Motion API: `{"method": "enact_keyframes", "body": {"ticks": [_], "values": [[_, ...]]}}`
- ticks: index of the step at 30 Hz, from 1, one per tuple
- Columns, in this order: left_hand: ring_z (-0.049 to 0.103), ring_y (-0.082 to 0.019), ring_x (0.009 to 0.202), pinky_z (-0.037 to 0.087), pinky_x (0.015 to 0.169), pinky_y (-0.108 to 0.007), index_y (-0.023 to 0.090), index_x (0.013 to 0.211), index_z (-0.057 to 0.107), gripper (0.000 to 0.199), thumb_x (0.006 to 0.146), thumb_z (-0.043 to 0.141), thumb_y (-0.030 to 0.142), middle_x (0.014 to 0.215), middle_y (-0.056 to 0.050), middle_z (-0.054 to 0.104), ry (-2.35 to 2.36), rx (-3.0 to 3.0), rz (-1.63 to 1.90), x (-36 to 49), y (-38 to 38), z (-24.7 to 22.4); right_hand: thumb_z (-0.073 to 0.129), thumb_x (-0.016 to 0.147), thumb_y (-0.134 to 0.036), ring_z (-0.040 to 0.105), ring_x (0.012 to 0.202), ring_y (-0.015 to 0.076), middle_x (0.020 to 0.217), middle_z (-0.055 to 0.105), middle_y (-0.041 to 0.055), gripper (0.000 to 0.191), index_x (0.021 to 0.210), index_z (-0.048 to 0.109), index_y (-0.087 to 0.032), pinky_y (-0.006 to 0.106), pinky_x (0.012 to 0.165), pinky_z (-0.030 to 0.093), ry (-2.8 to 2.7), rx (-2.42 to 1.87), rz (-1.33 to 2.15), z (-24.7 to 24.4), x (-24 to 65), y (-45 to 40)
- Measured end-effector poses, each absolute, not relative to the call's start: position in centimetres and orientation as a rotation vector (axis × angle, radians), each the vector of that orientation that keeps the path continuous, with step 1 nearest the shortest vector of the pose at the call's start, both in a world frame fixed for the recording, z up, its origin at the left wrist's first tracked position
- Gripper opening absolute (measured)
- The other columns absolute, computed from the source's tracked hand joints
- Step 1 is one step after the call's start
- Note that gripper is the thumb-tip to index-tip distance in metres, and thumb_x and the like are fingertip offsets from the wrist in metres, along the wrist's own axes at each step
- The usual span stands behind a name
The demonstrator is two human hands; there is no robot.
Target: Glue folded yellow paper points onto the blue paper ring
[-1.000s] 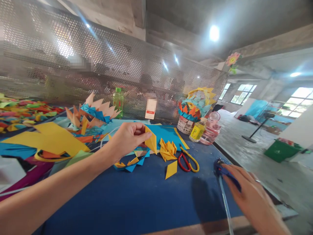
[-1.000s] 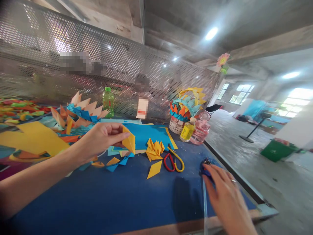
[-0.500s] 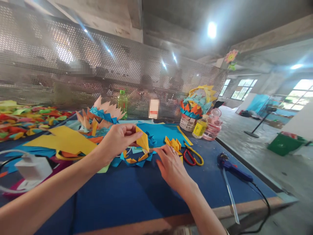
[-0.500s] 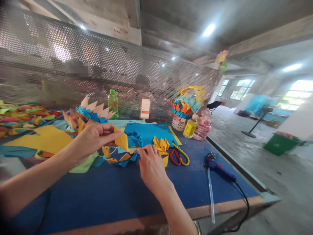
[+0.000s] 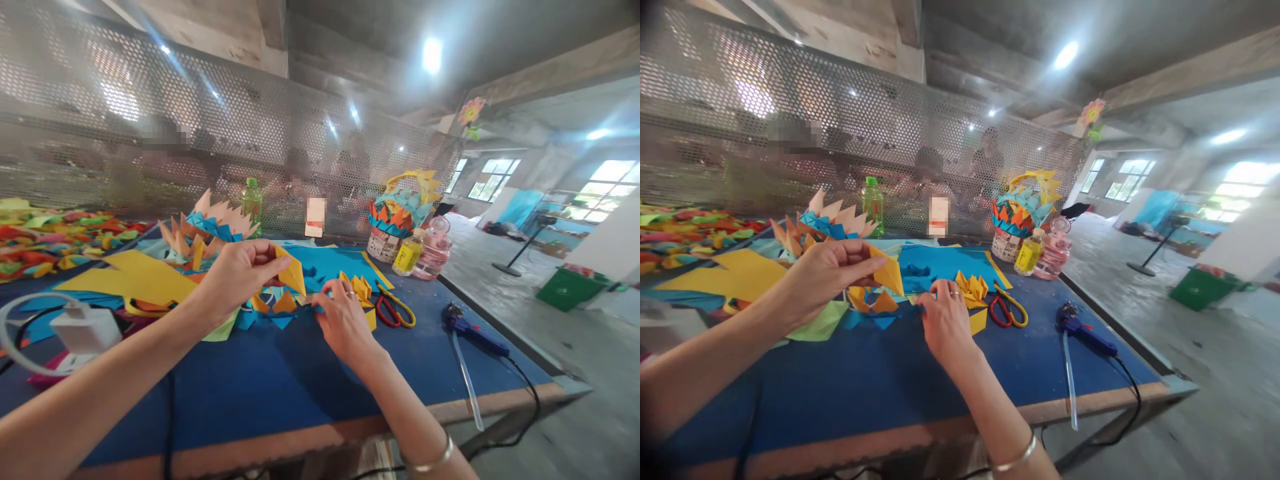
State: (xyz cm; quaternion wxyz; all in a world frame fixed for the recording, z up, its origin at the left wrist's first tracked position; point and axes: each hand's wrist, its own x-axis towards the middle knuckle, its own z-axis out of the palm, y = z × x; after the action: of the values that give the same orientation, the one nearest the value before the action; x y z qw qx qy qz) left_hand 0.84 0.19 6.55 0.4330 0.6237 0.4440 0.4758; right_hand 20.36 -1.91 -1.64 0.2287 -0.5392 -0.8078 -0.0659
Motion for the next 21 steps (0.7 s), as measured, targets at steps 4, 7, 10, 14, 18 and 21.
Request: {"method": "enact_keyframes", "body": {"ticks": [4, 7, 10, 14, 18, 21], "values": [[0.069, -0.016, 0.071, 0.057, 0.07, -0.026, 0.019, 0.077, 0.067, 0.021, 0.072, 0.07, 0.039, 0.077, -0.001, 0.074, 1.142, 1.709, 1.174, 0.3, 0.4, 6.4, 0.071, 0.085, -0.015, 0.053, 0.114, 0.0255, 0.118, 0.06, 0.006, 0.012, 0.094, 0.066, -0.022, 0.041, 0.094, 0.045, -2.243, -1.354, -0.148, -1.7, 19.7, -5.4], [0.062, -0.013, 0.063, 0.05, 0.061, -0.023, 0.019, 0.071, 0.066, 0.019, 0.074, 0.07, 0.037, 0.065, 0.002, 0.067, 1.18, 1.885, 1.178, 0.4, -0.6, 6.2, 0.074, 0.085, -0.017, 0.057, 0.106, 0.0224, 0.105, 0.066, 0.0012, 0.014, 0.092, 0.064, -0.023, 0.041, 0.094, 0.042, -2.242, -1.298, -0.097, -2.9, 19.5, -7.2], [0.06, -0.013, 0.062, 0.045, 0.057, -0.022, 0.02, 0.074, 0.066, 0.021, 0.084, 0.062, 0.038, 0.065, 0.002, 0.066, 1.207, 2.088, 1.134, 1.1, -2.3, 6.0, 0.073, 0.086, -0.015, 0.059, 0.103, 0.0209, 0.098, 0.069, -0.0012, 0.018, 0.097, 0.062, -0.024, 0.041, 0.096, 0.036, -2.187, -1.248, -0.036, -4.4, 19.3, -7.9], [0.057, -0.014, 0.058, 0.041, 0.053, -0.023, 0.021, 0.07, 0.065, 0.022, 0.084, 0.059, 0.037, 0.061, 0.002, 0.063, 1.308, 2.244, 0.885, 2.1, -3.0, 6.2, 0.07, 0.088, -0.014, 0.06, 0.102, 0.0189, 0.093, 0.07, -0.0038, 0.016, 0.095, 0.061, -0.025, 0.04, 0.099, 0.029, -2.082, -1.173, 0.042, -5.8, 19.2, -8.2], [0.055, -0.013, 0.054, 0.038, 0.053, -0.024, 0.022, 0.072, 0.065, 0.014, 0.079, 0.058, 0.031, 0.059, 0.003, 0.062, 1.345, 2.347, 0.638, 2.4, -2.0, 6.3, 0.066, 0.092, -0.017, 0.061, 0.102, 0.0176, 0.09, 0.071, -0.0057, 0.011, 0.09, 0.062, -0.027, 0.039, 0.104, 0.023, -2.031, -1.137, 0.014, -6.3, 19.1, -8.5], [0.057, -0.014, 0.057, 0.037, 0.056, -0.024, 0.022, 0.072, 0.061, 0.01, 0.079, 0.056, 0.027, 0.062, 0.004, 0.065, 1.328, 2.384, 0.462, 2.4, -1.6, 5.8, 0.061, 0.096, -0.02, 0.062, 0.102, 0.0164, 0.087, 0.071, -0.0063, 0.01, 0.089, 0.063, -0.027, 0.038, 0.106, 0.022, -2.019, -1.119, -0.051, -6.5, 19.1, -8.5]]}}
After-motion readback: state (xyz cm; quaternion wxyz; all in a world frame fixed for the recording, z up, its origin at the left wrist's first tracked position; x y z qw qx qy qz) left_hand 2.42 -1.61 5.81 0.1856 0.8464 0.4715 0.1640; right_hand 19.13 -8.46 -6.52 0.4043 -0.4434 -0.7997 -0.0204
